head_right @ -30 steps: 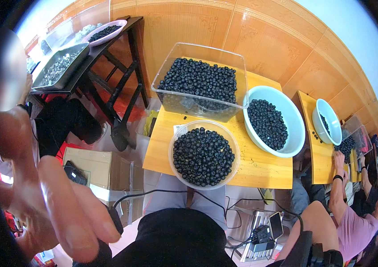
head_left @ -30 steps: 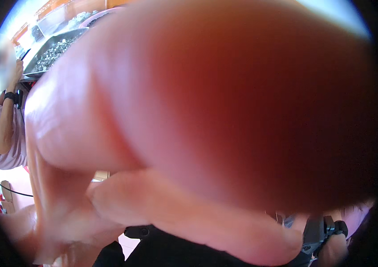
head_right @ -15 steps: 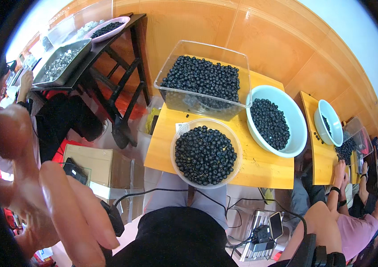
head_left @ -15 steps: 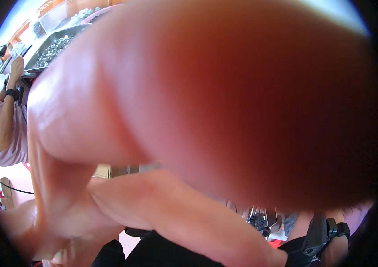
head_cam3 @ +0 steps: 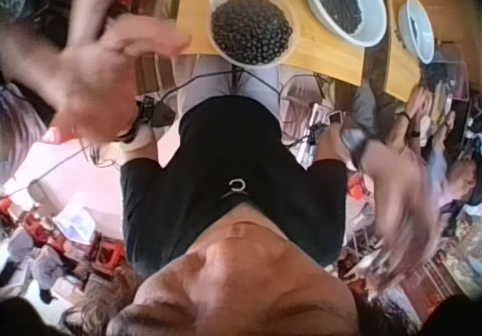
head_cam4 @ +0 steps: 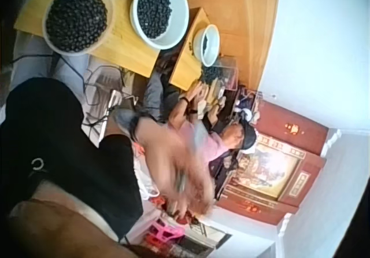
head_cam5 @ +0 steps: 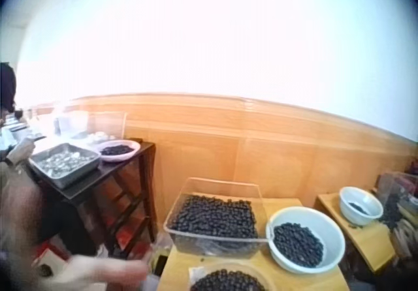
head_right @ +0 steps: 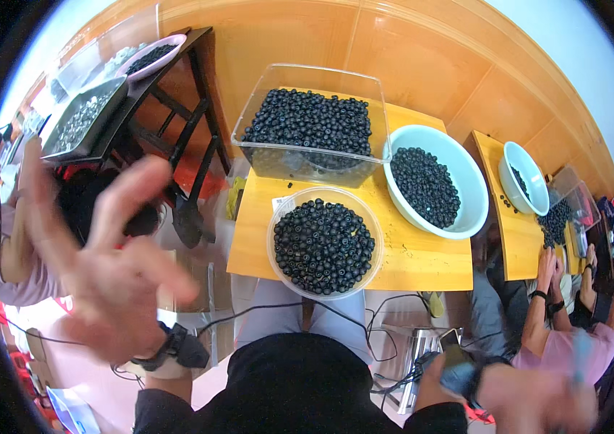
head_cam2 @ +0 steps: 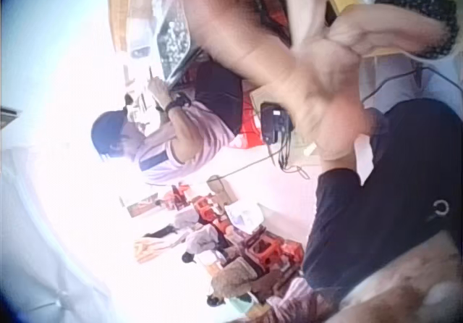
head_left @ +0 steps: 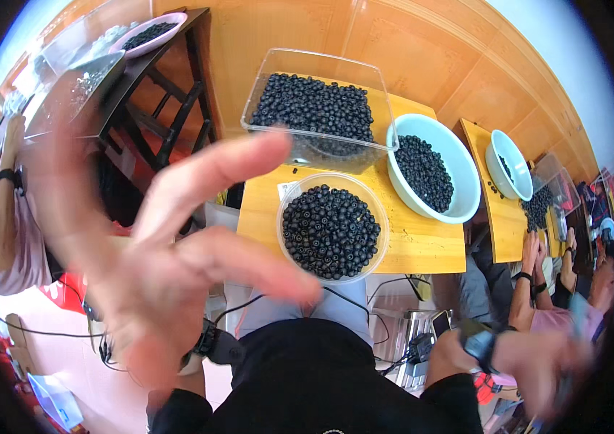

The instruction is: Manually sort blueberries into plastic containers at a workstation.

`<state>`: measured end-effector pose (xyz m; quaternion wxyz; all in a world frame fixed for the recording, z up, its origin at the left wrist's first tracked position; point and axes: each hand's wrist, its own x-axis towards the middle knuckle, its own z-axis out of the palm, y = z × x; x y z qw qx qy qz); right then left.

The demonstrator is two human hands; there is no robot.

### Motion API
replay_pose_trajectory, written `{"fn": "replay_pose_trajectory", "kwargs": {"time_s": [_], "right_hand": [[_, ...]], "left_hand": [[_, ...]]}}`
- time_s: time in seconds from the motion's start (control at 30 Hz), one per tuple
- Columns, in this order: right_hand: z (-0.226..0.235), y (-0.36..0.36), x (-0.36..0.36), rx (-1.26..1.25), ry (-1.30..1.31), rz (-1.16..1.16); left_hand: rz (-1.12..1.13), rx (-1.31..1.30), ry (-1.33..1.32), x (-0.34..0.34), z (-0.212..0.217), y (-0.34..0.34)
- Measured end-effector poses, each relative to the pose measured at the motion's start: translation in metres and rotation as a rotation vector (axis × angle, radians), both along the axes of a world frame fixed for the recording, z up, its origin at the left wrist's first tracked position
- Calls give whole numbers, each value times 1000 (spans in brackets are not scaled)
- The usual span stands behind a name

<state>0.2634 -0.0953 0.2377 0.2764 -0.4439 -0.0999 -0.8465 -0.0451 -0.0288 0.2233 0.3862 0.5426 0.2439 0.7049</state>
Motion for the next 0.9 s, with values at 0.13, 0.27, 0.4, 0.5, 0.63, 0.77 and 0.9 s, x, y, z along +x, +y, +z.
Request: {"fn": "replay_pose_trajectory", "kwargs": {"time_s": [0.13, 0.27, 0.4, 0.5, 0.63, 0.77, 0.9], "right_hand": [[-121, 48, -2, -750, 811, 1581], [-192, 44, -32, -721, 1739, 2010], [-209, 43, -46, -765, 1812, 1951], [-210, 50, -54, -937, 1648, 1973], [-213, 51, -60, -1072, 1536, 1893], [-218, 46, -60, -1106, 1543, 1866], [-218, 43, -57, -1130, 1644, 1830]], "left_hand": [[-139, -416, 523, -4, -85, 16], [-105, -375, 792, 22, -190, 36], [-33, -334, 921, 58, -216, 45], [54, -245, 1000, 80, -221, 50], [127, -153, 1079, 87, -237, 55], [118, -218, 1133, 84, -238, 54], [-14, -380, 872, 74, -238, 61]]}}
